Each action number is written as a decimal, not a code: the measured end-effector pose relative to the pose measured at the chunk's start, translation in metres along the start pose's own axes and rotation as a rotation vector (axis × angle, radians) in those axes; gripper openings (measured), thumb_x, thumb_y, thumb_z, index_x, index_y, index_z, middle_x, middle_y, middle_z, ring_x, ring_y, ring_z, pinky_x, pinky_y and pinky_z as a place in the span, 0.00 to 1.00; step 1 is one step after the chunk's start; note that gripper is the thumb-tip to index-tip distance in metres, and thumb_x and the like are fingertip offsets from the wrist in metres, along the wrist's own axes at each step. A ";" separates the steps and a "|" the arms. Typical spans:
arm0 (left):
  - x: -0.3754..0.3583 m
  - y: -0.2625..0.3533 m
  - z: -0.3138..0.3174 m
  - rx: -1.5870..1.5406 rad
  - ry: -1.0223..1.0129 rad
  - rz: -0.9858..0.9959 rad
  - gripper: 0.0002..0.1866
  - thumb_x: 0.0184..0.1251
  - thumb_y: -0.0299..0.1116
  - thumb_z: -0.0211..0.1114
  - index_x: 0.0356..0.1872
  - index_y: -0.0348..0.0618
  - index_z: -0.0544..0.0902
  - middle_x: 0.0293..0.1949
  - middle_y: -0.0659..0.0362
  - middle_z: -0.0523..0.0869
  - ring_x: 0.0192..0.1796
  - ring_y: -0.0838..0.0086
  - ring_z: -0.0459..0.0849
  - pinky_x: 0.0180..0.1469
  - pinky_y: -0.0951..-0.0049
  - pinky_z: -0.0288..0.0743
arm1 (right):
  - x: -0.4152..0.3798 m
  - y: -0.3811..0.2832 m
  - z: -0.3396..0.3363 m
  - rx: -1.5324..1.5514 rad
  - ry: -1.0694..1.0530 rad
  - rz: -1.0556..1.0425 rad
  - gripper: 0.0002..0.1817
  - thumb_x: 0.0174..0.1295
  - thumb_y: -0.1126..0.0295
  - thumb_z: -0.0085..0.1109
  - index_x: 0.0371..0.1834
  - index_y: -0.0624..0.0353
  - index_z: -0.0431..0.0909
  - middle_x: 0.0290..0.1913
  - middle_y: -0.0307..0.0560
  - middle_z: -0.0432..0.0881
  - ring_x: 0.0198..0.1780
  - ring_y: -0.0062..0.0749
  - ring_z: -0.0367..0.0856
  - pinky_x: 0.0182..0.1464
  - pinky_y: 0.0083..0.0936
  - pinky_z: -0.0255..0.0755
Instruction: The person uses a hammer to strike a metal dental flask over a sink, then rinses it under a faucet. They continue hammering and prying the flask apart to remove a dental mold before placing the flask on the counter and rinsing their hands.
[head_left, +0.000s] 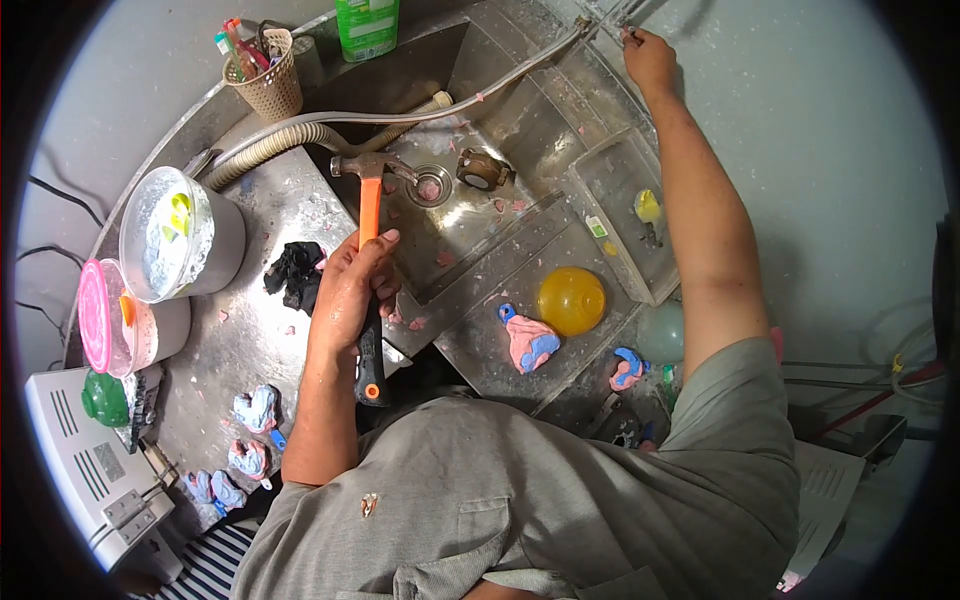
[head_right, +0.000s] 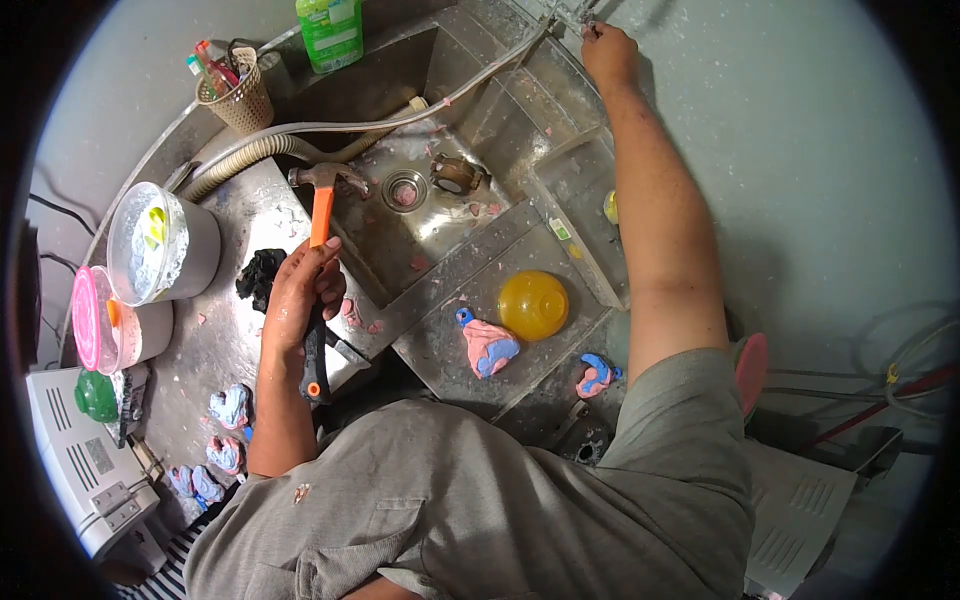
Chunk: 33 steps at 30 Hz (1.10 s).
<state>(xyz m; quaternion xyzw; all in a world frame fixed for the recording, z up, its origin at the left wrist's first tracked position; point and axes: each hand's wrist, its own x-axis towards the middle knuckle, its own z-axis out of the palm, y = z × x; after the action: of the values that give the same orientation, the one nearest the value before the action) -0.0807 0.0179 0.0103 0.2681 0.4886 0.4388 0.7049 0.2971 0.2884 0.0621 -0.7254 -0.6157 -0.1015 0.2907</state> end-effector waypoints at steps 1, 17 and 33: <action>0.000 0.000 0.000 -0.005 -0.003 0.002 0.13 0.67 0.41 0.62 0.30 0.48 0.70 0.18 0.71 0.62 0.18 0.85 0.64 0.17 0.83 0.55 | 0.000 0.000 0.000 -0.001 -0.005 -0.003 0.16 0.61 0.58 0.60 0.47 0.53 0.84 0.40 0.55 0.86 0.44 0.51 0.84 0.48 0.38 0.77; -0.001 0.003 0.001 0.017 0.001 0.000 0.12 0.68 0.40 0.61 0.30 0.47 0.70 0.17 0.71 0.62 0.19 0.85 0.64 0.17 0.83 0.55 | -0.008 -0.011 -0.008 -0.027 0.015 -0.005 0.16 0.61 0.59 0.60 0.47 0.55 0.84 0.39 0.59 0.85 0.43 0.53 0.84 0.49 0.39 0.77; -0.001 0.001 0.001 0.013 0.004 -0.009 0.13 0.67 0.42 0.62 0.29 0.48 0.69 0.18 0.70 0.62 0.19 0.84 0.64 0.18 0.83 0.55 | 0.000 0.002 0.003 -0.008 0.019 -0.053 0.16 0.62 0.59 0.58 0.46 0.55 0.84 0.37 0.58 0.85 0.42 0.53 0.84 0.47 0.40 0.77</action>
<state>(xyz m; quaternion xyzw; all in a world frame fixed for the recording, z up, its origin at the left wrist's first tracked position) -0.0803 0.0179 0.0122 0.2696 0.4939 0.4330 0.7042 0.2983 0.2906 0.0590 -0.7090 -0.6315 -0.1186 0.2906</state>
